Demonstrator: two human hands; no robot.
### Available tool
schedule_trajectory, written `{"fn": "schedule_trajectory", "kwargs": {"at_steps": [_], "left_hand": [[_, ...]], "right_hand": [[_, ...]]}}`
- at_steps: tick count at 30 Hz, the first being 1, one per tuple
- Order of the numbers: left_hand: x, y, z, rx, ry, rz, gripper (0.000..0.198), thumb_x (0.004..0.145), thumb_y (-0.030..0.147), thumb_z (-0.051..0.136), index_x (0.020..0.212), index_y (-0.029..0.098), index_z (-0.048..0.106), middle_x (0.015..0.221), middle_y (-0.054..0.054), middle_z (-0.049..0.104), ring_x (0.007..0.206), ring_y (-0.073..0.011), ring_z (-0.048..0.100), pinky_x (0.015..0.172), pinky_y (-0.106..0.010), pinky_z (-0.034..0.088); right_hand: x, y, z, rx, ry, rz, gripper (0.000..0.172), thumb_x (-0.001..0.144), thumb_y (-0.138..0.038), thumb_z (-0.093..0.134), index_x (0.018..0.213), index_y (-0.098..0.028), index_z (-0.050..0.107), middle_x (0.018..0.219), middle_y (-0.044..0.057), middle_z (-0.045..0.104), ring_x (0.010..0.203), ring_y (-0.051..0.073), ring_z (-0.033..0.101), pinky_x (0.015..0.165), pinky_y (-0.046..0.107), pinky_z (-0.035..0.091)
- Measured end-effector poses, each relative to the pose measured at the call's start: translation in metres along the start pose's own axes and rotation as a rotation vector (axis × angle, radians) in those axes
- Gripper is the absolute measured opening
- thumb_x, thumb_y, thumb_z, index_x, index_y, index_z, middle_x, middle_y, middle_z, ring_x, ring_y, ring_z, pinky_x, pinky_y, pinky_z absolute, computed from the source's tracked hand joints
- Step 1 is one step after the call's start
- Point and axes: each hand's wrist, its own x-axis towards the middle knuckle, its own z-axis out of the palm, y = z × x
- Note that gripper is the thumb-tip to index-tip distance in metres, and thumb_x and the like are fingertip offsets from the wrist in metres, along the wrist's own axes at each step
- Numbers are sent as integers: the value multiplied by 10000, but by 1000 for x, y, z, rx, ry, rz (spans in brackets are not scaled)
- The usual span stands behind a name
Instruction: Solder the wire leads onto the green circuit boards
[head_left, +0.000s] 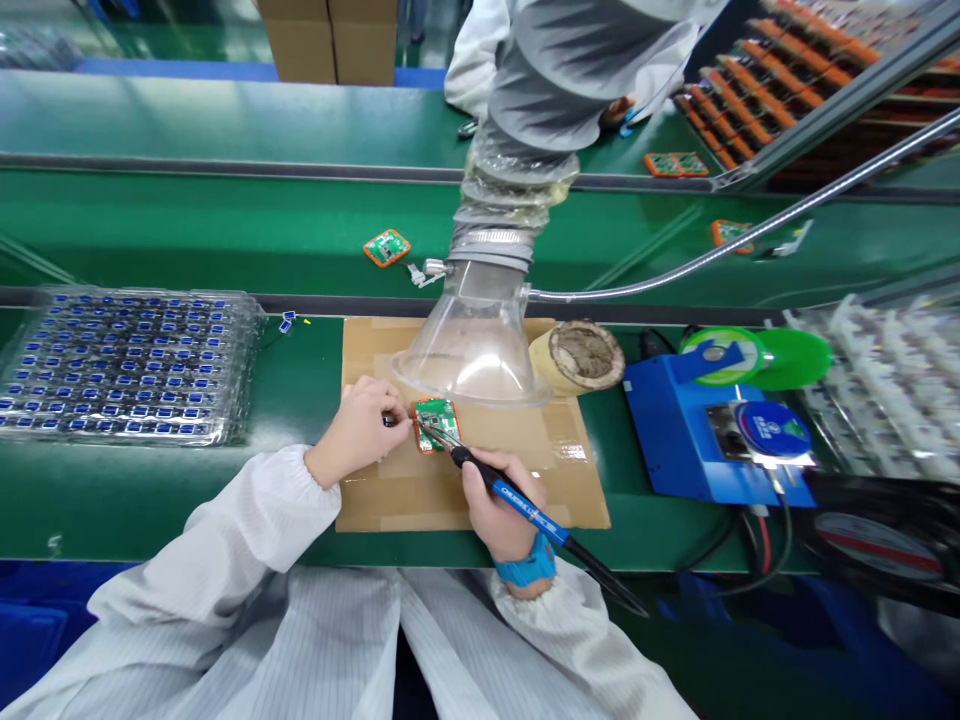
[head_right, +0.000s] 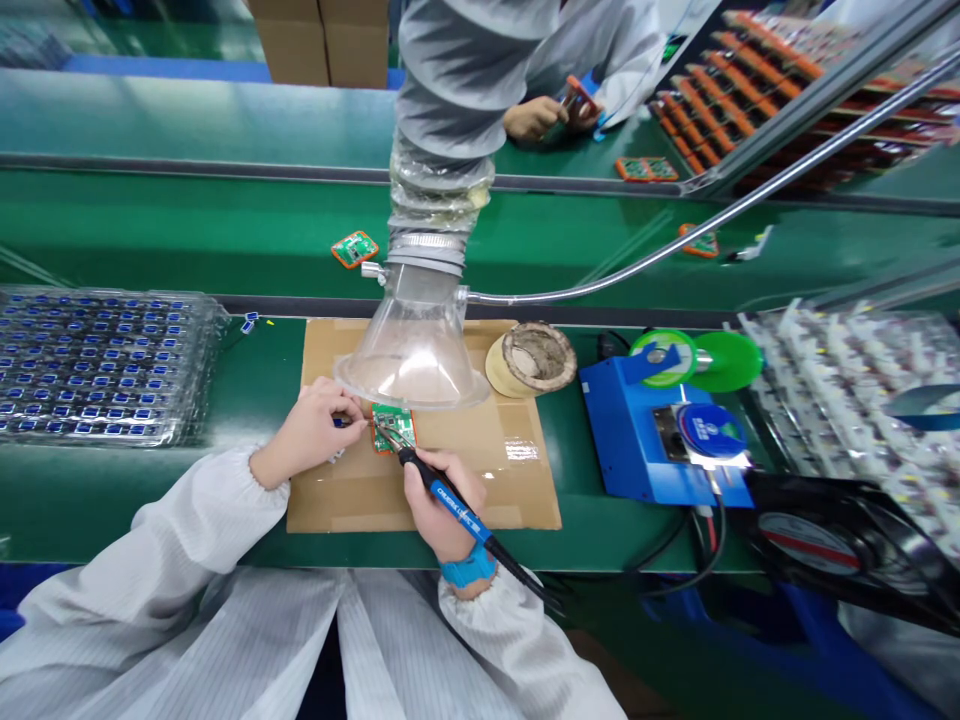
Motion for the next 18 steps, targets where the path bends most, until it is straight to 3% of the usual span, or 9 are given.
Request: {"fn": "schedule_trajectory", "kwargs": {"at_steps": [18], "left_hand": [[0,0,0,14,4,4,173,783,166,681,614,193,658,802,11,706,910,-196,553,887,-377,352]], "right_hand": [[-3,5,0,57,37,19,41,871,-245,693,901,-218,698,821,32,756,727,189,739,666,296,594]]}}
